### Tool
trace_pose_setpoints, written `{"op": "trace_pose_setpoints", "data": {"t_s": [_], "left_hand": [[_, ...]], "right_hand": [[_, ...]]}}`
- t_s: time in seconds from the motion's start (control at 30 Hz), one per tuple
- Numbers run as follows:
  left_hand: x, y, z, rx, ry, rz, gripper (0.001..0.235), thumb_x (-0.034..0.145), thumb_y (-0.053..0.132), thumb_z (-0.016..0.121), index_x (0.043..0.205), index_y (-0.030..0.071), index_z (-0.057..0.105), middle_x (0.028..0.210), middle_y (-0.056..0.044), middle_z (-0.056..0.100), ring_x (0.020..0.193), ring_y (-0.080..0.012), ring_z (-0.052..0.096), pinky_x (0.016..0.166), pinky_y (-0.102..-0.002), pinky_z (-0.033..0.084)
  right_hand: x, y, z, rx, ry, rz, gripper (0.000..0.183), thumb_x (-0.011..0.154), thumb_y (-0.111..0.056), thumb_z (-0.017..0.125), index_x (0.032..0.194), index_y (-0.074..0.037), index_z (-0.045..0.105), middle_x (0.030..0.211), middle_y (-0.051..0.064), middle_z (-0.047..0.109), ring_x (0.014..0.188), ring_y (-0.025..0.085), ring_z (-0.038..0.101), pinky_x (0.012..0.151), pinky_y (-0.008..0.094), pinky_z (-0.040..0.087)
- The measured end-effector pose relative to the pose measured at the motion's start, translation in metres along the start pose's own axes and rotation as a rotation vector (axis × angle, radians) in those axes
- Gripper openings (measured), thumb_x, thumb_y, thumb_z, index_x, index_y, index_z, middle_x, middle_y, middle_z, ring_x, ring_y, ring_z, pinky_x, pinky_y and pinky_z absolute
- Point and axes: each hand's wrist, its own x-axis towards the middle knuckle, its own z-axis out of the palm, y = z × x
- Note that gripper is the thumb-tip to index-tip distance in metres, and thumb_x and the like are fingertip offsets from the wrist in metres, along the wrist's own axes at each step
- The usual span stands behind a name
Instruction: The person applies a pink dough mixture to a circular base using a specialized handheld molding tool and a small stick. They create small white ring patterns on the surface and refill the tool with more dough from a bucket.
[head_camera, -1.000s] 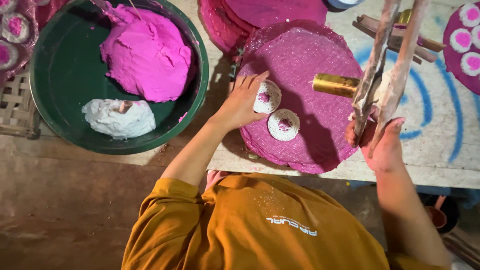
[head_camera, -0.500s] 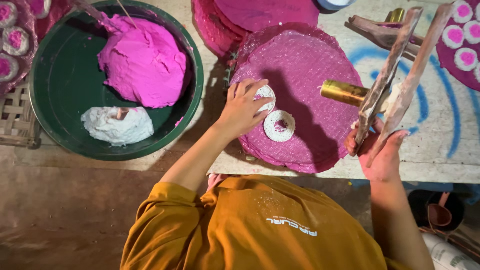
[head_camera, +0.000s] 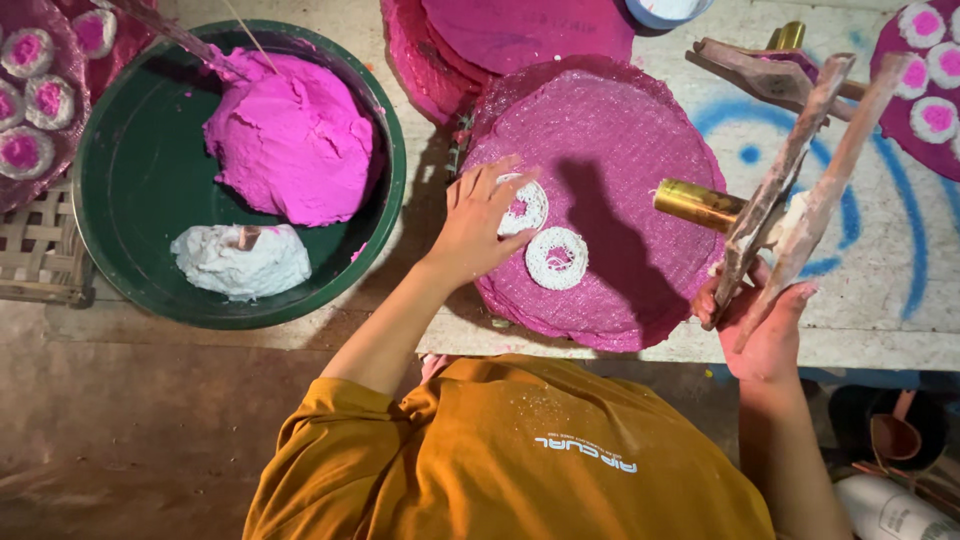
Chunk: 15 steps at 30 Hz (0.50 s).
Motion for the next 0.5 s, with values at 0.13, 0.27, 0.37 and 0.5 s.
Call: {"op": "trace_pose_setpoints", "data": {"t_s": [0.13, 0.27, 0.37, 0.5], "left_hand": [[0.007, -0.005, 0.000, 0.051, -0.141, -0.082, 0.110, 0.069, 0.037, 0.089, 0.159, 0.012, 0.029, 0.146, -0.016, 0.045, 0.135, -0.0369, 0.040, 0.112, -0.054, 0.029], [0.010, -0.002, -0.004, 0.039, -0.102, -0.063, 0.108, 0.068, 0.038, 0.091, 0.156, 0.012, 0.033, 0.145, -0.016, 0.047, 0.134, -0.0357, 0.041, 0.111, -0.053, 0.030], [0.010, 0.002, -0.011, 0.065, -0.123, -0.083, 0.108, 0.068, 0.038, 0.091, 0.156, 0.013, 0.033, 0.145, -0.015, 0.048, 0.134, -0.0350, 0.042, 0.111, -0.052, 0.030], [0.043, -0.004, -0.019, 0.057, -0.103, -0.085, 0.111, 0.069, 0.041, 0.092, 0.158, 0.014, 0.032, 0.146, -0.015, 0.047, 0.136, -0.0348, 0.040, 0.115, -0.054, 0.026]], "right_hand": [[-0.004, 0.004, -0.004, 0.037, 0.019, -0.004, 0.096, 0.088, -0.093, 0.038, 0.124, -0.005, 0.052, 0.086, 0.010, 0.054, 0.081, 0.024, 0.049, 0.075, 0.041, 0.040], [-0.004, 0.013, -0.008, 0.043, 0.039, -0.005, 0.094, 0.089, -0.093, 0.038, 0.118, -0.005, 0.051, 0.085, 0.011, 0.054, 0.080, 0.025, 0.049, 0.075, 0.042, 0.040], [-0.008, 0.017, -0.010, 0.092, 0.063, -0.009, 0.093, 0.090, -0.090, 0.040, 0.123, -0.004, 0.052, 0.091, 0.010, 0.055, 0.082, 0.026, 0.050, 0.076, 0.043, 0.041], [-0.008, 0.015, -0.010, 0.113, 0.027, -0.025, 0.092, 0.091, -0.091, 0.038, 0.122, -0.006, 0.054, 0.087, 0.010, 0.055, 0.082, 0.025, 0.050, 0.076, 0.042, 0.041]]}}
